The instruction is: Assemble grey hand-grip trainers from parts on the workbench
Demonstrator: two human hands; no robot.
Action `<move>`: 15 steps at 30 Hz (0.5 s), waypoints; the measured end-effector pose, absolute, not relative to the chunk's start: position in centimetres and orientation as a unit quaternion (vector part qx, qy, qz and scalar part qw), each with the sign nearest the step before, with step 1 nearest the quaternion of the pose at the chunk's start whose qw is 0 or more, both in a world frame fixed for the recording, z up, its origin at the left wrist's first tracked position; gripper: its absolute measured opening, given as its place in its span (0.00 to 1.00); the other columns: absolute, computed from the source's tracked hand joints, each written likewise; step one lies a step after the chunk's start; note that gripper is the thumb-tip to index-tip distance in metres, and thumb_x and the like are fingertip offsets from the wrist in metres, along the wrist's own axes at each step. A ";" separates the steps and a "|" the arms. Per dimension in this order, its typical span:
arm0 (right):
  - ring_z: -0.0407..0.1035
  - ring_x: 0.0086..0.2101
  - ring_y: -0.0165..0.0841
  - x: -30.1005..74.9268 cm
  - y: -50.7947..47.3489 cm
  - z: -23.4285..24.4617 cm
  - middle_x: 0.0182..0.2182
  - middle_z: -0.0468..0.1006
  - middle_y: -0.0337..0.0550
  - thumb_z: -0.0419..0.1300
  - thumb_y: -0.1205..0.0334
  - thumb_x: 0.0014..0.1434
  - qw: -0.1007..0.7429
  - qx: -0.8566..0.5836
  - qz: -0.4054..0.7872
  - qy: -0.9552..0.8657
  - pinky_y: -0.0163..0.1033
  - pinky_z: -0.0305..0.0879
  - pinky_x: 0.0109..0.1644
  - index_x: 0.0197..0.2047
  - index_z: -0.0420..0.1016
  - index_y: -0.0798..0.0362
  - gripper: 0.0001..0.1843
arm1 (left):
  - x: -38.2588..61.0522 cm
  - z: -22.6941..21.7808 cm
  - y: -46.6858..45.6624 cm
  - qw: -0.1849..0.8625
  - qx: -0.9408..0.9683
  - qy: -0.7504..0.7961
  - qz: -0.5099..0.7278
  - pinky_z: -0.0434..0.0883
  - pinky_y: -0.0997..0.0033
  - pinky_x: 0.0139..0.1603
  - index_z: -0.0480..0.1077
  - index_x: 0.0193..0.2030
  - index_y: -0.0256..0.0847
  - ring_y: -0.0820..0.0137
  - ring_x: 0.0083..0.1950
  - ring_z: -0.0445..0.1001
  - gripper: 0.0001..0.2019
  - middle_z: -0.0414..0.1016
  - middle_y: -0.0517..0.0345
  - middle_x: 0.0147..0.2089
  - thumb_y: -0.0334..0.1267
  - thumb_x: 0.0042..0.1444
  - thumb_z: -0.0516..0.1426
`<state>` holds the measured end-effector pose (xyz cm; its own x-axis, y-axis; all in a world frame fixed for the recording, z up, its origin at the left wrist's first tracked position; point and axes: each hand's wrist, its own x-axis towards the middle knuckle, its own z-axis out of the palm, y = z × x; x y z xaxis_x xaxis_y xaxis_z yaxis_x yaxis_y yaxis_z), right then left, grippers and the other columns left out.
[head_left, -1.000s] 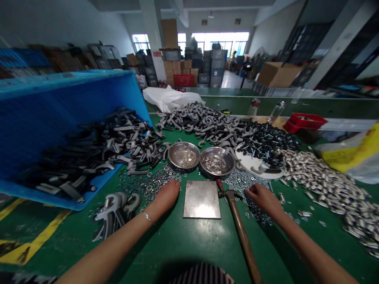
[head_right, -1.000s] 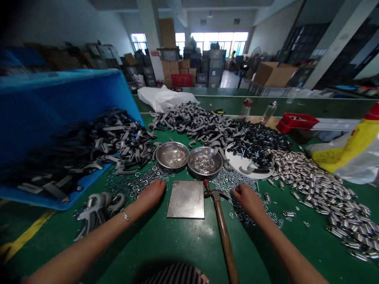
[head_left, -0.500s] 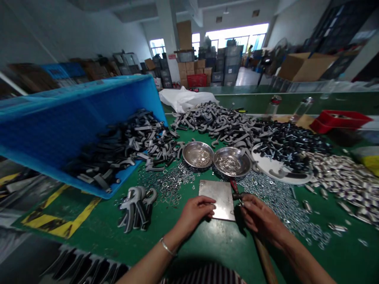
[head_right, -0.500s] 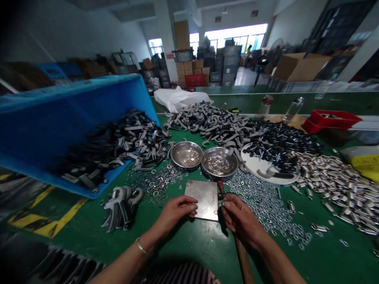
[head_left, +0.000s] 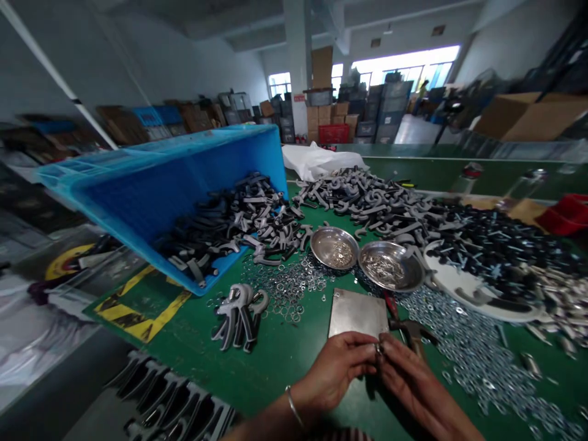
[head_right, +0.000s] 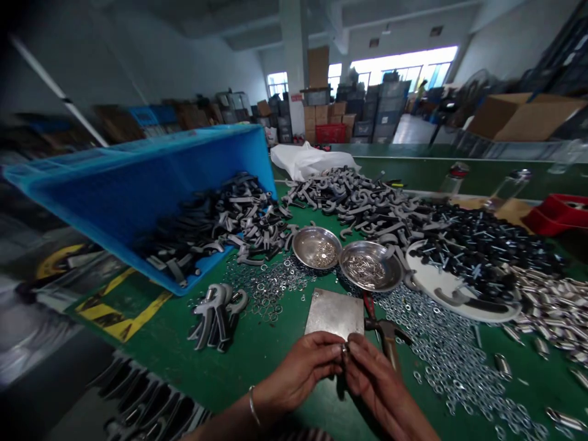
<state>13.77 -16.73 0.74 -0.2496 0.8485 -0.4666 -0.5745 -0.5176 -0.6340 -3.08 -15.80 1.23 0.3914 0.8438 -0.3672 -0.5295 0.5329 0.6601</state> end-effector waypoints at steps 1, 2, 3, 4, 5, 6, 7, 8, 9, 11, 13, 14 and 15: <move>0.76 0.32 0.27 13.8 -16.8 0.5 0.34 0.81 0.40 0.77 0.62 0.46 0.453 -0.410 0.779 -0.143 0.27 0.73 0.35 0.42 0.79 0.51 0.20 | -3.1 1.1 -15.9 0.795 0.238 0.351 0.434 0.71 0.70 0.45 0.78 0.42 0.34 0.69 0.40 0.77 0.19 0.79 0.48 0.42 0.43 0.46 0.71; 0.77 0.34 0.28 13.8 -16.8 0.3 0.37 0.82 0.42 0.78 0.62 0.44 0.438 -0.414 0.787 -0.130 0.27 0.74 0.37 0.42 0.80 0.52 0.21 | -3.2 1.0 -16.0 0.775 0.266 0.365 0.442 0.71 0.69 0.45 0.78 0.41 0.35 0.68 0.40 0.77 0.17 0.79 0.47 0.41 0.43 0.47 0.70; 0.77 0.35 0.29 13.8 -16.9 0.1 0.38 0.83 0.44 0.79 0.63 0.43 0.424 -0.418 0.793 -0.131 0.28 0.74 0.39 0.42 0.81 0.53 0.22 | -3.2 0.8 -16.2 0.739 0.308 0.390 0.455 0.71 0.68 0.45 0.79 0.40 0.36 0.67 0.41 0.77 0.15 0.79 0.47 0.41 0.43 0.49 0.69; 0.77 0.35 0.29 13.8 -16.9 -0.1 0.38 0.83 0.44 0.78 0.62 0.44 0.415 -0.424 0.792 -0.146 0.28 0.73 0.38 0.43 0.81 0.53 0.22 | -3.3 0.7 -16.4 0.687 0.364 0.421 0.467 0.71 0.67 0.46 0.80 0.39 0.37 0.66 0.42 0.77 0.12 0.79 0.48 0.41 0.42 0.50 0.68; 0.77 0.33 0.29 13.8 -16.9 -0.1 0.36 0.83 0.43 0.78 0.59 0.45 0.411 -0.436 0.782 -0.175 0.28 0.73 0.35 0.43 0.81 0.52 0.21 | -3.4 0.5 -16.7 0.623 0.427 0.450 0.476 0.71 0.66 0.48 0.80 0.37 0.39 0.65 0.43 0.76 0.10 0.79 0.49 0.40 0.42 0.52 0.67; 0.76 0.31 0.29 13.7 -16.9 -0.1 0.33 0.82 0.42 0.76 0.57 0.47 0.411 -0.451 0.762 -0.215 0.29 0.72 0.33 0.43 0.81 0.52 0.20 | -3.6 0.5 -16.9 0.560 0.494 0.467 0.473 0.70 0.66 0.49 0.80 0.37 0.41 0.64 0.44 0.75 0.07 0.79 0.49 0.40 0.41 0.53 0.66; 0.75 0.28 0.30 13.6 -16.9 0.0 0.29 0.81 0.40 0.75 0.54 0.49 0.418 -0.468 0.734 -0.261 0.30 0.71 0.31 0.43 0.80 0.52 0.19 | -4.0 0.6 -17.0 0.511 0.561 0.467 0.455 0.70 0.65 0.51 0.80 0.38 0.42 0.64 0.46 0.75 0.06 0.78 0.50 0.41 0.40 0.55 0.64; 0.74 0.26 0.30 13.6 -17.0 0.3 0.26 0.80 0.39 0.74 0.52 0.51 0.430 -0.481 0.700 -0.307 0.32 0.70 0.30 0.43 0.79 0.51 0.19 | -4.7 0.9 -16.9 0.478 0.620 0.457 0.422 0.69 0.65 0.52 0.79 0.40 0.44 0.64 0.47 0.75 0.06 0.78 0.51 0.43 0.40 0.57 0.63; 0.74 0.25 0.31 13.5 -17.1 0.7 0.25 0.80 0.38 0.72 0.50 0.53 0.442 -0.488 0.668 -0.347 0.34 0.70 0.31 0.43 0.78 0.51 0.19 | -5.8 1.4 -16.6 0.461 0.666 0.446 0.381 0.70 0.66 0.52 0.78 0.44 0.45 0.65 0.47 0.75 0.09 0.78 0.51 0.45 0.40 0.58 0.62; 0.75 0.26 0.33 13.2 -17.5 1.9 0.29 0.82 0.41 0.69 0.47 0.56 0.463 -0.482 0.627 -0.400 0.39 0.71 0.35 0.43 0.76 0.51 0.19 | -9.2 3.0 -14.7 0.434 0.718 0.459 0.292 0.71 0.66 0.48 0.73 0.53 0.45 0.65 0.45 0.76 0.16 0.78 0.51 0.48 0.41 0.58 0.60; 0.77 0.29 0.34 12.8 -17.8 2.8 0.38 0.83 0.46 0.68 0.47 0.57 0.477 -0.460 0.617 -0.424 0.41 0.72 0.37 0.42 0.74 0.52 0.19 | -13.8 4.8 -10.6 0.317 0.720 0.565 0.249 0.71 0.64 0.47 0.73 0.52 0.42 0.62 0.44 0.77 0.16 0.79 0.50 0.45 0.45 0.61 0.57; 0.77 0.30 0.34 12.4 -17.8 3.0 0.39 0.83 0.47 0.68 0.47 0.56 0.479 -0.449 0.619 -0.431 0.41 0.72 0.37 0.42 0.73 0.52 0.19 | -16.1 5.5 -7.9 0.248 0.715 0.615 0.221 0.71 0.63 0.44 0.74 0.45 0.40 0.61 0.40 0.77 0.13 0.79 0.51 0.39 0.46 0.63 0.55; 0.78 0.31 0.34 12.1 -17.8 3.0 0.40 0.83 0.47 0.69 0.48 0.56 0.478 -0.438 0.627 -0.432 0.40 0.71 0.36 0.43 0.72 0.52 0.20 | -18.1 6.1 -5.2 0.175 0.703 0.660 0.198 0.70 0.63 0.40 0.74 0.36 0.40 0.61 0.34 0.76 0.15 0.76 0.54 0.29 0.48 0.63 0.54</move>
